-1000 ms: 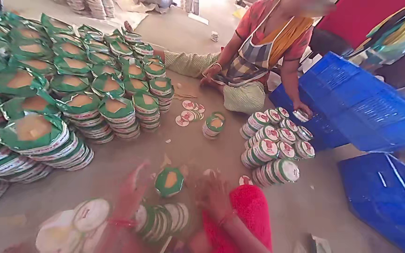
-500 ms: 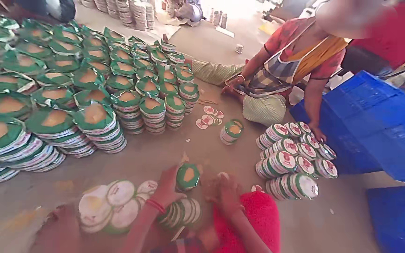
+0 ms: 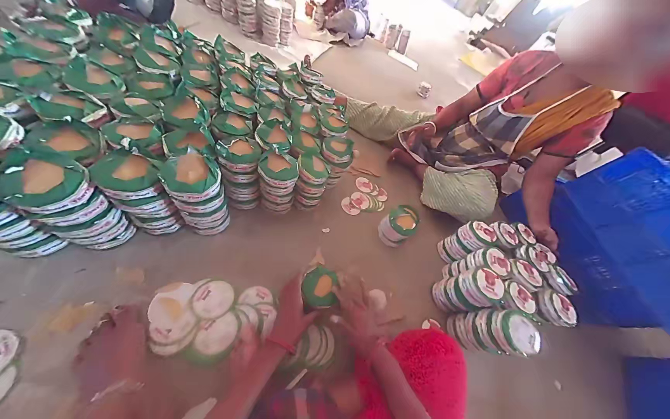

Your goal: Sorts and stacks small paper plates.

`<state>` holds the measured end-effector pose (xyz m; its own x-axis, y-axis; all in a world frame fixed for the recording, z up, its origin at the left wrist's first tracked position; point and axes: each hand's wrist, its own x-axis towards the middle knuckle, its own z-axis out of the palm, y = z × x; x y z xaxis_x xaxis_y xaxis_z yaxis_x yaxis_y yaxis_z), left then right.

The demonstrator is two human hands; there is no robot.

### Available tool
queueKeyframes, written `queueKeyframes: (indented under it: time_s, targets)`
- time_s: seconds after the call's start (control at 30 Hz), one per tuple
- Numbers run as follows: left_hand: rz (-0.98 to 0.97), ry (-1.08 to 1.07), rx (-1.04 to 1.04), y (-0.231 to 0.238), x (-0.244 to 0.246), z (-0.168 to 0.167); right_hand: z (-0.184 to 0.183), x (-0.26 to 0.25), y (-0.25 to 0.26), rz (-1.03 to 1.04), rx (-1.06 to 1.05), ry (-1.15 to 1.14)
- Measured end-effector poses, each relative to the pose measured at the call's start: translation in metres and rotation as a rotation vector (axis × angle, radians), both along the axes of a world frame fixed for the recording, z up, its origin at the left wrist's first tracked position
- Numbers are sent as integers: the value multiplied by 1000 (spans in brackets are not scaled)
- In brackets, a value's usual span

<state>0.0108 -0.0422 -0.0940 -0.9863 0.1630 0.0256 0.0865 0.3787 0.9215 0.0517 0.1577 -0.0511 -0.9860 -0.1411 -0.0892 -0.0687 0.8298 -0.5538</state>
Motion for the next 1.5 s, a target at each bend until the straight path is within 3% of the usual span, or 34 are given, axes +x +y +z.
queueKeyframes:
  time_s: [0.17,0.23,0.3,0.4,0.47,0.5,0.53,0.6,0.67,0.77,0.8,0.87,0.9,1.03,1.1,1.23,1.4,1.5]
  targets:
    - [38,-22,16,2,-1,-5,3,23,-11,38,-137,148]
    - [48,4,-1,3,0,-10,1,27,-23,44,-16,167]
    - [40,-14,-31,3,1,-11,5,28,-35,60,72,40]
    - [21,-89,-49,3,0,-7,10,23,-49,96,-38,85]
    - [56,-8,-26,3,4,-10,12,17,-58,90,25,80]
    - [98,58,3,2,10,-1,17,14,-63,92,91,11]
    - [120,74,12,-3,19,29,21,11,-69,99,136,-44]
    - [48,-199,-43,-22,36,132,23,7,-73,105,113,25]
    - [83,-236,-7,-23,43,156,24,-1,-70,90,66,59]
    - [59,-173,-21,-21,41,136,21,-21,-62,105,235,60]
    - [51,-130,-25,-18,36,111,22,-26,-61,135,279,9]
    - [102,40,22,-2,15,20,29,-34,-60,189,282,-43]
    - [100,37,32,3,6,-8,33,-37,-59,188,260,-42]
    - [68,-141,-8,4,2,-4,40,-46,-48,7,290,-35]
    - [77,-154,-24,5,3,-2,38,-49,-45,34,301,-111]
    - [76,-132,-15,4,5,-6,33,-48,-37,30,181,-72]
    - [73,-96,-7,3,5,-11,32,-41,-16,10,317,-86]
    - [72,-76,14,4,5,-11,40,-30,-11,-21,280,-68]
